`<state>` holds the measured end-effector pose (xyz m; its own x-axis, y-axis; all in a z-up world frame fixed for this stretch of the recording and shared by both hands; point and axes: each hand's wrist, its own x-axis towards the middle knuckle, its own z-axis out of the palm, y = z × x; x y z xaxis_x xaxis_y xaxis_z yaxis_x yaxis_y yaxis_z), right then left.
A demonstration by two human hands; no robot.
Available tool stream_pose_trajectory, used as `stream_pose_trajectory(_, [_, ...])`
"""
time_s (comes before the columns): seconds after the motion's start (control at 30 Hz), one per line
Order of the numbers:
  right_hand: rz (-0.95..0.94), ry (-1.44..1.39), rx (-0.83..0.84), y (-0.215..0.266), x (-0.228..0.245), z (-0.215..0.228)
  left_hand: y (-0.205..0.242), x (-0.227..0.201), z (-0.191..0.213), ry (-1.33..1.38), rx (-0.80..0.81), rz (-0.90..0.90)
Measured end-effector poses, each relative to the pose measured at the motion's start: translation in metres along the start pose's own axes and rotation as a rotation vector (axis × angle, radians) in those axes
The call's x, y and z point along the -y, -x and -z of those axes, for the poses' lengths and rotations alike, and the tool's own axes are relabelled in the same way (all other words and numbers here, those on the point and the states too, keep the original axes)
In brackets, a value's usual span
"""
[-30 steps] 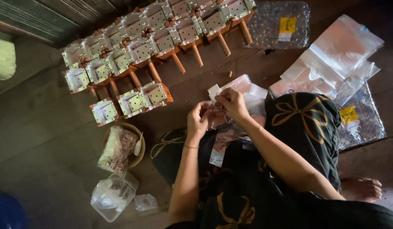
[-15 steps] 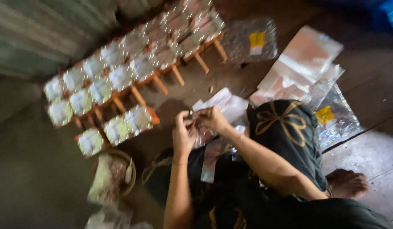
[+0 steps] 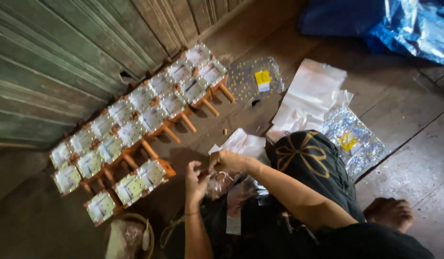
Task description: The person is packaging small hardware components and protective material into plastic bags while sitting on a workshop floor.
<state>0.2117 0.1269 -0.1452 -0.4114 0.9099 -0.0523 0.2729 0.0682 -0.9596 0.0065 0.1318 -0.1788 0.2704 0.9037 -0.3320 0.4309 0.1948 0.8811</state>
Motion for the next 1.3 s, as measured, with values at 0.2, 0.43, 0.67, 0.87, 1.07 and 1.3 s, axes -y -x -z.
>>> stream_pose_trajectory(0.2, [-0.081,0.283,0.064,-0.015,-0.009,0.005,0.001,0.026,-0.002,0.147,-0.067,-0.018])
stream_pose_trajectory(0.43, [-0.021,0.704,0.050,-0.036,-0.063,-0.025,0.020,0.000,-0.014,0.183,-0.185,-0.001])
stream_pose_trajectory(0.67, [-0.027,0.813,0.063,-0.035,-0.087,-0.024,0.014,0.010,-0.015,0.222,-0.158,-0.091])
stream_pose_trajectory(0.87, [0.161,0.775,-0.060,-0.015,-0.082,-0.027,-0.001,0.054,-0.019,-0.115,-0.212,-0.316])
stream_pose_trajectory(1.07, [0.142,0.706,-0.224,0.000,-0.061,-0.014,0.014,-0.003,-0.003,-0.093,-0.101,-0.206])
stream_pose_trajectory(1.3, [0.146,0.545,-0.221,0.003,-0.038,-0.009,0.010,0.004,-0.011,-0.159,-0.056,-0.220])
